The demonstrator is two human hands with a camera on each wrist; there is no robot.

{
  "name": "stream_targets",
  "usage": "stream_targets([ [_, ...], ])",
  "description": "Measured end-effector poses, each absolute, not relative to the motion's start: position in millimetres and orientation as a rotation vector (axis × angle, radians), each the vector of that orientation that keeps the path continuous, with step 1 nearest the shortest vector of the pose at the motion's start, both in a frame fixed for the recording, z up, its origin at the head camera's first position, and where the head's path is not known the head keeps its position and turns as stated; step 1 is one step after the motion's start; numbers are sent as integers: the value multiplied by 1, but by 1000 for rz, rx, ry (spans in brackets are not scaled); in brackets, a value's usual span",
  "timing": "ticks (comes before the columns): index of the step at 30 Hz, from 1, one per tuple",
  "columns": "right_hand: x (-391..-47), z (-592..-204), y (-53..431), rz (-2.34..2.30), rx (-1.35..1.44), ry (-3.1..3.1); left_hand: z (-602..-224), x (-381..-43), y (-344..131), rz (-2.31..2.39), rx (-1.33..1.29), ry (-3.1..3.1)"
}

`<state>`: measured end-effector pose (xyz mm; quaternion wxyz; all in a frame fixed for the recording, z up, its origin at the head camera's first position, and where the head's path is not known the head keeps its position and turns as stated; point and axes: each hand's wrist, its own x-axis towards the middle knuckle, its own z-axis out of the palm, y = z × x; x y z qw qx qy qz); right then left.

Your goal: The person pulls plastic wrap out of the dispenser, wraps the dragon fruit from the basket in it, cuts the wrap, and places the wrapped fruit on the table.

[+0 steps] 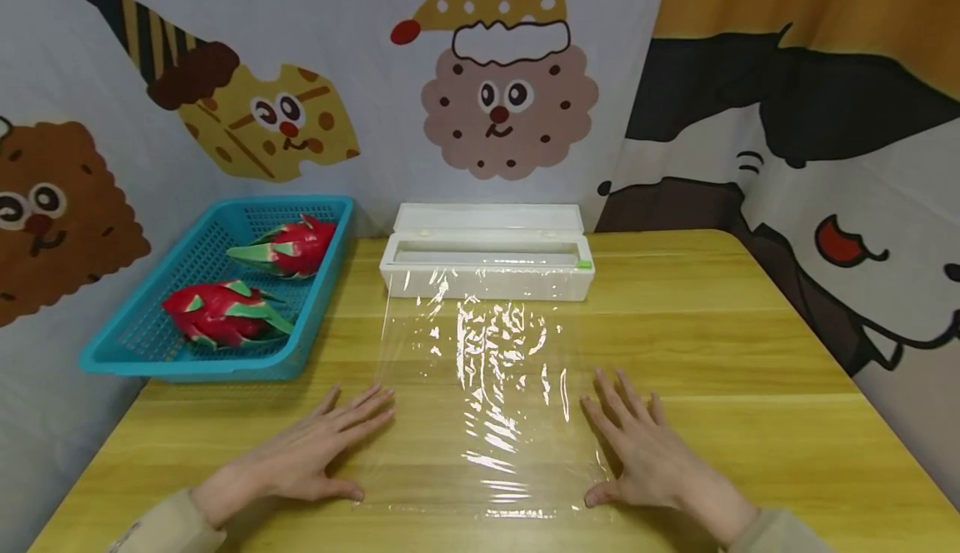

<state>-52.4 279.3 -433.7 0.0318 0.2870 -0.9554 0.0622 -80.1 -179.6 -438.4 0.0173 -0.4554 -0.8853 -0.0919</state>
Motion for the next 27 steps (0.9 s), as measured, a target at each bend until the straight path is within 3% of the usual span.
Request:
stream_targets([
  [19, -55, -424, 276, 312, 748, -3233, -441, -80, -186, -391, -1211, -2951],
  [27, -55, -424, 276, 320, 761, -3236, -395, -77, -179, -426, -1125, -3202],
])
